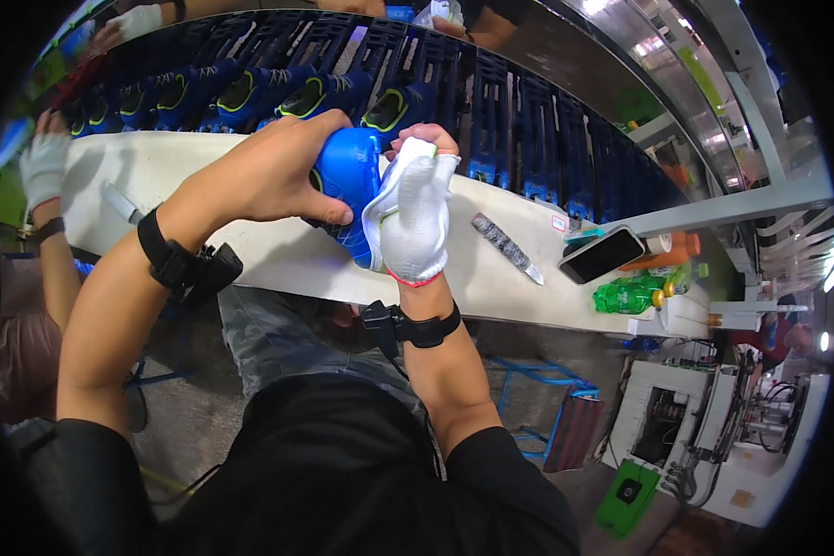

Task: Applying soles to shoe uppers on a factory assembly line.

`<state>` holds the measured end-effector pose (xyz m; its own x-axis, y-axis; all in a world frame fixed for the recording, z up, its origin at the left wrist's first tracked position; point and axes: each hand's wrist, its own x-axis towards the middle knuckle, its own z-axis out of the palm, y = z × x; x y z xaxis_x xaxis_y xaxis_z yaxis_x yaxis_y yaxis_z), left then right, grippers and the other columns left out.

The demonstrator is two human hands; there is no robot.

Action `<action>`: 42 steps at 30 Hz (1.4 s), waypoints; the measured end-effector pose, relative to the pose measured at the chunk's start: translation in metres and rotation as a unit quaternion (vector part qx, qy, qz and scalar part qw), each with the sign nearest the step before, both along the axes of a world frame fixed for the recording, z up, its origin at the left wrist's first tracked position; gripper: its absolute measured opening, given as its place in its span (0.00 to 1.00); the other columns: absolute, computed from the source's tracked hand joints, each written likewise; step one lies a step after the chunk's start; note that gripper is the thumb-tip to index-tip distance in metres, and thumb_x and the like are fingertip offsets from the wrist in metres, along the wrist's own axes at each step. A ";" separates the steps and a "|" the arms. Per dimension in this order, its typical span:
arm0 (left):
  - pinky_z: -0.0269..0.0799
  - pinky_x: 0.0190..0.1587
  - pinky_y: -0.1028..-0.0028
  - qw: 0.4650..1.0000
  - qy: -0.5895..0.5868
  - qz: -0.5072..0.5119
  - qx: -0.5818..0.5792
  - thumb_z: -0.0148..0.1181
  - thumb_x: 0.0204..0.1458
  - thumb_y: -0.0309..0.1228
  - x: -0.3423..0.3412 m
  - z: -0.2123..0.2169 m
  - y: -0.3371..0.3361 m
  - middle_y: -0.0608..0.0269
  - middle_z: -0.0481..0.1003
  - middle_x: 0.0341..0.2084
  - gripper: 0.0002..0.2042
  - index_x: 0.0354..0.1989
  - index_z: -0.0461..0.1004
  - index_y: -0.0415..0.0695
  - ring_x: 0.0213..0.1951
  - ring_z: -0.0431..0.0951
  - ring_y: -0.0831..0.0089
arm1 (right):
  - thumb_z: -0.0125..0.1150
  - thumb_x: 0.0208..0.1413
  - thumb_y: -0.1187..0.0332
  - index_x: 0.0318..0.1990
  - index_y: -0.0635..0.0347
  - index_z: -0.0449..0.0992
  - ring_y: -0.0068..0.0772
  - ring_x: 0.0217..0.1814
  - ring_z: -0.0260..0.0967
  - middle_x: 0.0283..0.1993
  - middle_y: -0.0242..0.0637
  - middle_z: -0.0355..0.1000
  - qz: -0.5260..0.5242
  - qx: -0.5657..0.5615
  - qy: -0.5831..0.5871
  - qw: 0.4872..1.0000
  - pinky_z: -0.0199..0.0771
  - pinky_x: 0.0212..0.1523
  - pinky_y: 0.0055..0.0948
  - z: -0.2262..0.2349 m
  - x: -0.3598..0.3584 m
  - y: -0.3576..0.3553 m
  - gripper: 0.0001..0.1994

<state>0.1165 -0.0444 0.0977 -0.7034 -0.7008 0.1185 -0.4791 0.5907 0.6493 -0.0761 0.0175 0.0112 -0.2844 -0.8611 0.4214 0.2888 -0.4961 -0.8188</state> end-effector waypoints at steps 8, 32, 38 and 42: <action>0.84 0.45 0.51 0.988 -0.088 -0.056 -0.118 0.85 0.39 0.45 -0.057 0.025 0.021 0.41 0.85 0.33 0.35 0.49 0.76 0.32 0.38 0.88 0.41 | 0.51 0.76 0.36 0.67 0.56 0.65 0.36 0.67 0.68 0.61 0.38 0.66 -0.002 0.026 0.028 0.999 0.68 0.73 0.40 0.008 -0.033 0.025 0.32; 0.72 0.71 0.50 1.000 -0.003 -0.001 0.026 0.88 0.38 0.39 0.033 0.003 0.151 0.41 0.62 0.74 0.52 0.75 0.67 0.42 0.74 0.68 0.38 | 0.86 0.47 0.60 0.60 0.59 0.82 0.51 0.62 0.82 0.60 0.44 0.84 -0.068 -0.038 0.458 0.886 0.82 0.61 0.42 -0.030 -0.037 0.121 0.32; 0.84 0.58 0.57 0.993 0.027 0.049 -0.106 0.87 0.38 0.33 0.048 -0.034 0.157 0.45 0.72 0.66 0.45 0.71 0.75 0.43 0.61 0.81 0.46 | 0.86 0.48 0.58 0.61 0.58 0.82 0.49 0.62 0.84 0.58 0.41 0.86 -0.028 -0.038 0.455 0.889 0.80 0.63 0.43 -0.036 -0.042 0.121 0.32; 0.83 0.59 0.57 0.994 -0.022 0.044 -0.096 0.87 0.41 0.40 0.036 -0.016 0.161 0.44 0.71 0.68 0.47 0.72 0.71 0.40 0.64 0.80 0.46 | 0.88 0.46 0.59 0.61 0.57 0.82 0.49 0.60 0.84 0.55 0.40 0.87 0.002 -0.016 0.430 0.902 0.80 0.62 0.43 -0.034 -0.050 0.124 0.33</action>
<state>0.1528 0.1166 0.0818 -0.6479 -0.7273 0.2263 -0.5604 0.6564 0.5050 -0.1260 0.1411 -0.0227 0.1629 -0.8450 0.5094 -0.4459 -0.5236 -0.7259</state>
